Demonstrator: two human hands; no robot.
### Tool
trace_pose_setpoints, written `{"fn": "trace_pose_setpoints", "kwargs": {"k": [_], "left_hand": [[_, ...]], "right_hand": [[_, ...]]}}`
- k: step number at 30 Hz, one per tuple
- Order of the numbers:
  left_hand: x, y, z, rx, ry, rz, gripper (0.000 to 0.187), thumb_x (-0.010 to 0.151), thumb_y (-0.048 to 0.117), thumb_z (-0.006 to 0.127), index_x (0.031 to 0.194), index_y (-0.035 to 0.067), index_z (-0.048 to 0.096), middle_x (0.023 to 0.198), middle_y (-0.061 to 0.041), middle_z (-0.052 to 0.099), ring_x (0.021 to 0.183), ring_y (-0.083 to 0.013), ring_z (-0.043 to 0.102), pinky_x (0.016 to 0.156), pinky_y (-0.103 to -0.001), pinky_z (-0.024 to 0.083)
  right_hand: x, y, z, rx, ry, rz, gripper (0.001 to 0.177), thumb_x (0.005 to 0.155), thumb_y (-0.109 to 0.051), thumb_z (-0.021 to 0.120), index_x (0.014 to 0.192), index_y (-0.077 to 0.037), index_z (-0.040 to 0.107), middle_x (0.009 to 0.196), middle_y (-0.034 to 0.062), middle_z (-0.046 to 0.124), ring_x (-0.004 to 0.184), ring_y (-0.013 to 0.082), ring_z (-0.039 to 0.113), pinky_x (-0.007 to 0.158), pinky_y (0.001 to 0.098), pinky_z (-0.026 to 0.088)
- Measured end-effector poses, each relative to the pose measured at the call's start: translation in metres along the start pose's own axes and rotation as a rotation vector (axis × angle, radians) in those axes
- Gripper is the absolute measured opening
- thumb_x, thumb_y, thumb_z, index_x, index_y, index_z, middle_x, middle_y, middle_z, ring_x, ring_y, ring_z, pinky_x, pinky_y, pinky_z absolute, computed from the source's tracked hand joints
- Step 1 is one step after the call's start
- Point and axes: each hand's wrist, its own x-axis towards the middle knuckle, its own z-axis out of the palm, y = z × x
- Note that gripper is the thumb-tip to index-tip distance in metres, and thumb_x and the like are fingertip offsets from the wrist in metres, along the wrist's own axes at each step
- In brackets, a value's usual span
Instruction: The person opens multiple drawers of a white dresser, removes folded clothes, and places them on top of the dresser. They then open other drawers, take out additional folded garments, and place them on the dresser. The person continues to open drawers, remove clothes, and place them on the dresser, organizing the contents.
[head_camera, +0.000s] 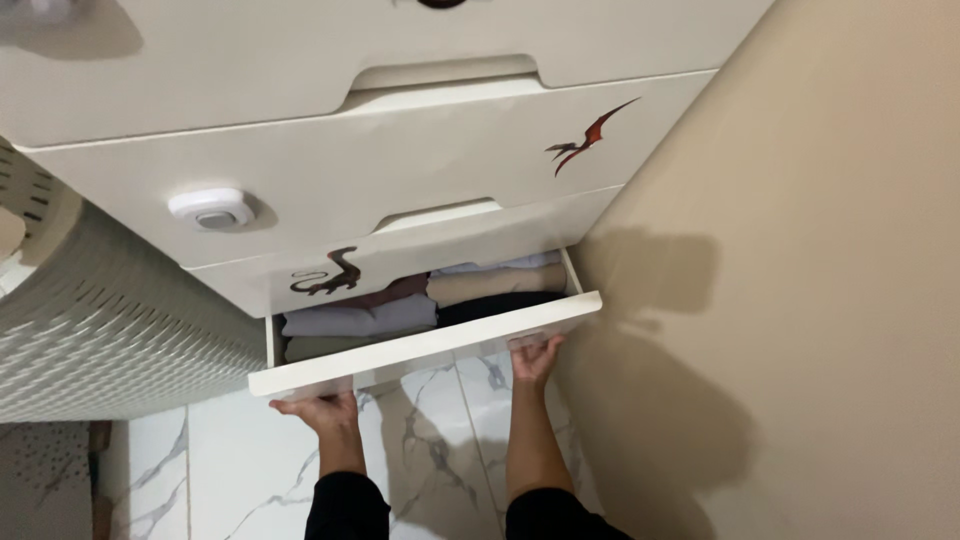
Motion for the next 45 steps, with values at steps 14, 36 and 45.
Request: {"fn": "trace_pose_setpoints", "kwargs": {"k": [14, 36, 45], "left_hand": [[-0.017, 0.006, 0.025, -0.069, 0.060, -0.006, 0.085, 0.098, 0.075, 0.025, 0.149, 0.013, 0.051, 0.150, -0.012, 0.056, 0.133, -0.0313, 0.063, 0.103, -0.052, 0.055], [0.002, 0.007, 0.011, 0.335, 0.215, 0.320, 0.069, 0.106, 0.057, 0.012, 0.151, 0.008, 0.032, 0.157, -0.015, 0.044, 0.143, -0.0335, 0.050, 0.118, -0.046, 0.039], [0.005, -0.005, 0.058, 0.671, 0.063, 0.507, 0.080, 0.107, 0.059, 0.008, 0.158, -0.001, 0.021, 0.161, -0.023, 0.033, 0.149, -0.0336, 0.039, 0.126, -0.043, 0.030]], "right_hand": [[-0.006, -0.008, -0.008, 0.088, -0.244, 0.105, 0.036, 0.101, -0.051, 0.058, 0.116, -0.021, 0.074, 0.103, 0.0045, 0.074, 0.095, 0.0250, 0.069, 0.087, 0.0448, 0.058], [-0.034, -0.019, 0.036, -1.051, 0.073, -0.362, 0.073, 0.092, -0.022, 0.069, 0.153, -0.026, 0.027, 0.156, 0.0015, 0.031, 0.128, 0.0234, 0.048, 0.097, 0.0486, 0.052], [0.021, -0.007, 0.056, -1.289, -0.225, -0.561, 0.075, 0.097, -0.014, 0.068, 0.157, -0.007, 0.025, 0.151, 0.0124, 0.037, 0.125, 0.0246, 0.052, 0.097, 0.0335, 0.051]]}}
